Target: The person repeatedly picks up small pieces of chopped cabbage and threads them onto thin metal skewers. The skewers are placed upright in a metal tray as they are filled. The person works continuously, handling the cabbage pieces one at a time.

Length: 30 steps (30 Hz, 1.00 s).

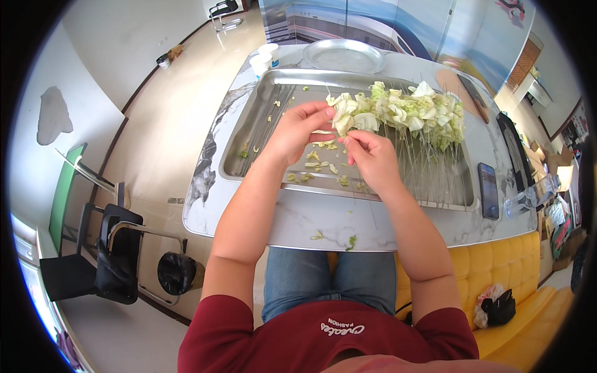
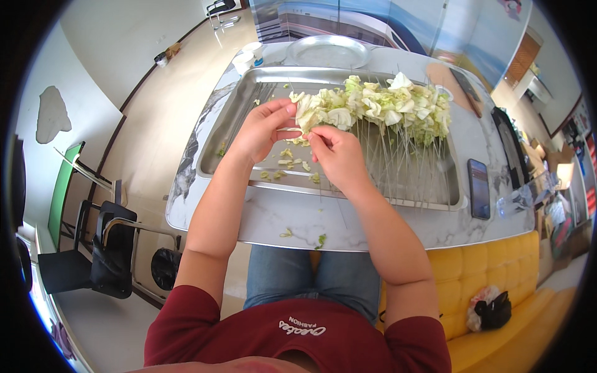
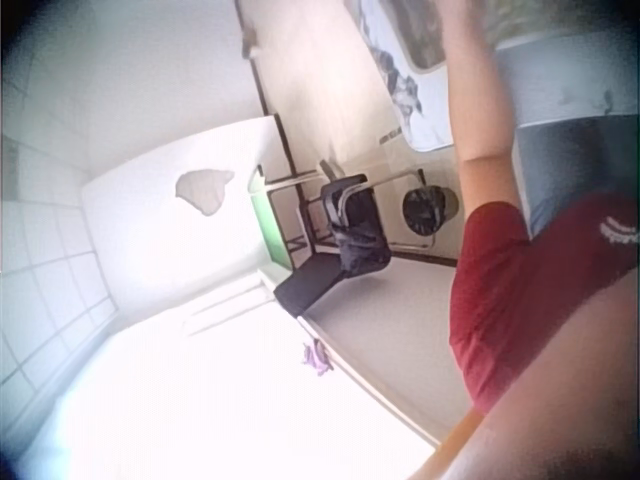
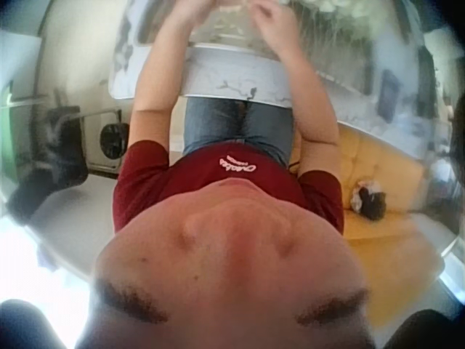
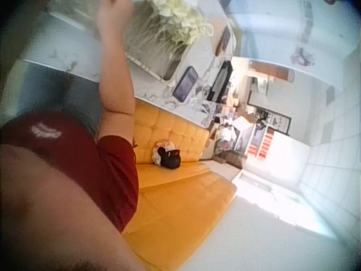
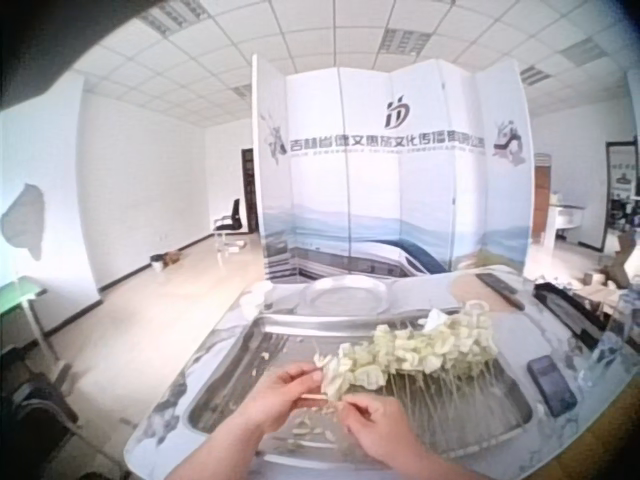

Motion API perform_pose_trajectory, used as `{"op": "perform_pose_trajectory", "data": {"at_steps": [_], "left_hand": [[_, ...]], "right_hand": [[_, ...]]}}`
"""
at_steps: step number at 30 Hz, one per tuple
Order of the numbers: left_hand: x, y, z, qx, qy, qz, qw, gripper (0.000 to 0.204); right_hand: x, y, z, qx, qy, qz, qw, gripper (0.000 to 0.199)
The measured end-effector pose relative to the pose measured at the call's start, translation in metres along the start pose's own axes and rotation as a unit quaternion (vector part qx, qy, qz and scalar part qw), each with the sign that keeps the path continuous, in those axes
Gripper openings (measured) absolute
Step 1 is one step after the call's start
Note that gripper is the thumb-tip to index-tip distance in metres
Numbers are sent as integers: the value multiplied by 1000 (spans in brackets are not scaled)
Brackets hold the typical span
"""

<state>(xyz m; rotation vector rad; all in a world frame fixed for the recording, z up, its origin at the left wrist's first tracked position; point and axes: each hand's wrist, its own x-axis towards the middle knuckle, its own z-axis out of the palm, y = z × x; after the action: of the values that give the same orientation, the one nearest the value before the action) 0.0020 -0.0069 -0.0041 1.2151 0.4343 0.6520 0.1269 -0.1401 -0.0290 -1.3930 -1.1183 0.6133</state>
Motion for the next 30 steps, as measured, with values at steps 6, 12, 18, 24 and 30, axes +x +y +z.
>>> {"op": "perform_pose_trajectory", "data": {"at_steps": [6, 12, 18, 24, 30], "left_hand": [[1, -6, -2, -17, 14, 42, 999, 24], [5, -9, -6, -50, 28, 25, 998, 29], [-1, -4, 0, -39, 6, 23, 999, 36], [1, -8, -3, -35, -10, 28, 999, 37], [1, -7, -2, -3, -27, 25, 999, 42]], "right_hand": [[0, -5, 3, 14, -2, 0, 1000, 15], [1, -1, 4, 3, -9, 6, 1000, 14], [1, 0, 3, 4, -10, 3, 1000, 13], [0, -7, 2, 10, -18, 35, 999, 11], [-1, -8, 2, -5, -20, 30, 999, 12]]}}
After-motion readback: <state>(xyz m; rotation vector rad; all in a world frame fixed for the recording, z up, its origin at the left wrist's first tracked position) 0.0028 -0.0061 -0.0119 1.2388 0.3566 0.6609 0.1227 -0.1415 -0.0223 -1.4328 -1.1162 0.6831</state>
